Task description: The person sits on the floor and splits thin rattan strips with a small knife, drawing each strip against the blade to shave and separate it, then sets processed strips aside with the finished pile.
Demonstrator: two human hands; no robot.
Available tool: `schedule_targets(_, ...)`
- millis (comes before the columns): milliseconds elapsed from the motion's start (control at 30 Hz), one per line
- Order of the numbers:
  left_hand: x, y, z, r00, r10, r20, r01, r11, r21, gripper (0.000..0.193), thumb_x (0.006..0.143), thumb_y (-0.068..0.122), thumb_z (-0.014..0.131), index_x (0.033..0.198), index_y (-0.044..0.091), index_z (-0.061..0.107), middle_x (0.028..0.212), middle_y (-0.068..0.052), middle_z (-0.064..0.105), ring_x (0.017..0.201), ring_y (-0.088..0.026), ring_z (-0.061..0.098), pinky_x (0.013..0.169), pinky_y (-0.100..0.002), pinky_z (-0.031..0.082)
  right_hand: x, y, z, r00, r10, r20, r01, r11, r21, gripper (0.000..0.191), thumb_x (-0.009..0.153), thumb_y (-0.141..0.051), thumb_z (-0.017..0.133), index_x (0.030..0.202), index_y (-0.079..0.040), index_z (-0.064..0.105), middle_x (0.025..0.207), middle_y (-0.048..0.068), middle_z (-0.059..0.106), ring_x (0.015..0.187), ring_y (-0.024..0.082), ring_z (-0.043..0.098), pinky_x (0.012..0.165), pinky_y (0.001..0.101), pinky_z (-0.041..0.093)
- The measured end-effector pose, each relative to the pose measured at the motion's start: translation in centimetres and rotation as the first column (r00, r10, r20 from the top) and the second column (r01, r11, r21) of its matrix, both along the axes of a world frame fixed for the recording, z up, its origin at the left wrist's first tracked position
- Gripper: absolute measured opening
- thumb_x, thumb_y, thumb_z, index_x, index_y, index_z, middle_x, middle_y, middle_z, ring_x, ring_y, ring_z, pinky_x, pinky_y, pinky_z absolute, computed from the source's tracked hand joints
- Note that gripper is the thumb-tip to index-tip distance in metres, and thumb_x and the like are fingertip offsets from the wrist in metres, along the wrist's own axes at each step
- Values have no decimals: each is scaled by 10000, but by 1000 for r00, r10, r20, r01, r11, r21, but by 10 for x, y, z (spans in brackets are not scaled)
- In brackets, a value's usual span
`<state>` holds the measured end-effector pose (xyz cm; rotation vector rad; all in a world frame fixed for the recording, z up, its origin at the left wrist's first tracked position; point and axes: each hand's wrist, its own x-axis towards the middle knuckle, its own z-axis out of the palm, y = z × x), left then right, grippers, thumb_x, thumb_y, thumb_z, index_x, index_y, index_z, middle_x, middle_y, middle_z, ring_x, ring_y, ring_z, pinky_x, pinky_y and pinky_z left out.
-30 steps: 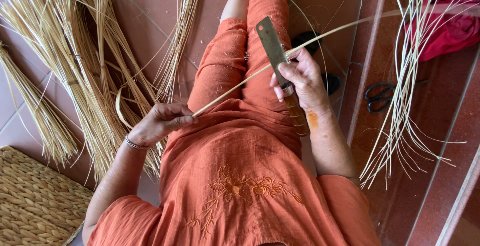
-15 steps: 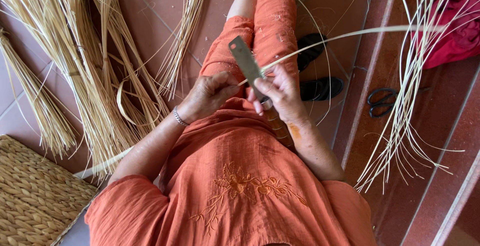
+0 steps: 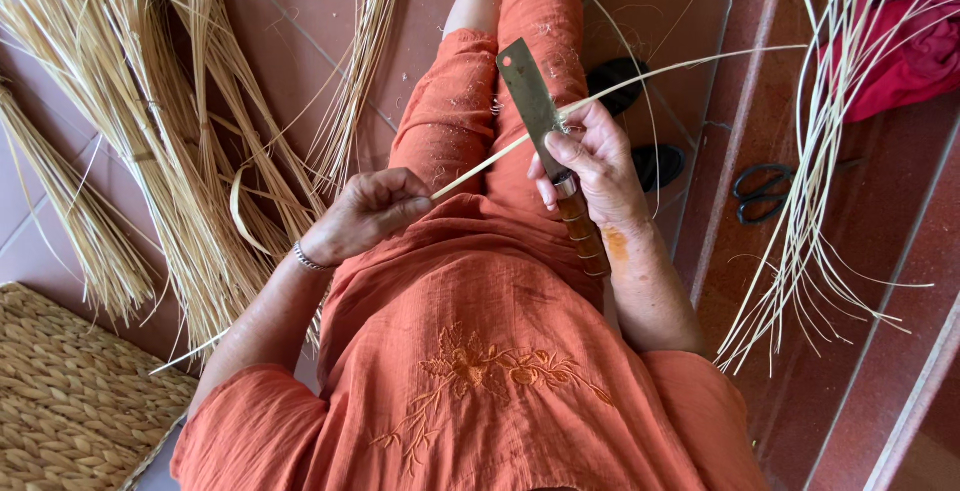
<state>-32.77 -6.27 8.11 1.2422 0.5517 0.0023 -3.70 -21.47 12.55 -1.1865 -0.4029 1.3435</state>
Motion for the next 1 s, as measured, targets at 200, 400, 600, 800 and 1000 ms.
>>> schedule_targets(200, -16, 4, 0, 999, -11, 31, 9, 998, 57, 152, 976, 171, 692, 1048, 45, 737, 879, -16, 748, 774, -56, 661, 690, -232, 583, 9, -4, 1, 1000, -11, 21, 10, 998, 56, 165, 1069, -105, 600, 1179, -63, 485, 826, 186, 693, 537, 202, 612, 473, 309, 518)
schedule_targets(400, -31, 8, 1, 1000, 1, -12, 0, 1000, 28, 141, 963, 161, 702, 1034, 46, 743, 806, -12, 731, 663, -55, 608, 570, -230, 523, 20, -9, 2, 991, -97, 93, 94, 995, 33, 172, 1073, -118, 602, 1196, -56, 500, 836, 184, 690, 555, 218, 621, 454, 324, 506)
schedule_targets(600, -42, 7, -1, 999, -21, -42, 22, 999, 26, 135, 961, 153, 700, 1039, 51, 742, 782, 0, 711, 649, -33, 594, 546, -214, 507, 25, -17, 3, 996, -74, 50, 72, 996, 54, 189, 1070, -114, 620, 1203, -67, 493, 827, 175, 687, 544, 214, 609, 481, 325, 512)
schedule_targets(800, -54, 12, -3, 999, -26, -48, 29, 998, 58, 115, 967, 141, 694, 996, 48, 754, 824, -19, 737, 654, -60, 604, 549, -234, 525, 32, -18, 0, 984, -76, 162, 72, 997, 32, 150, 1081, -111, 606, 1179, -50, 511, 821, 182, 683, 528, 225, 588, 454, 331, 501)
schedule_targets(1000, -72, 10, -5, 1000, 12, -14, -11, 998, 66, 97, 962, 119, 696, 1000, 44, 746, 884, -29, 747, 777, -76, 668, 664, -253, 582, 50, -28, 5, 982, -144, 121, 136, 988, 73, 152, 1082, -120, 611, 1196, -84, 517, 843, 162, 697, 571, 207, 628, 512, 319, 524)
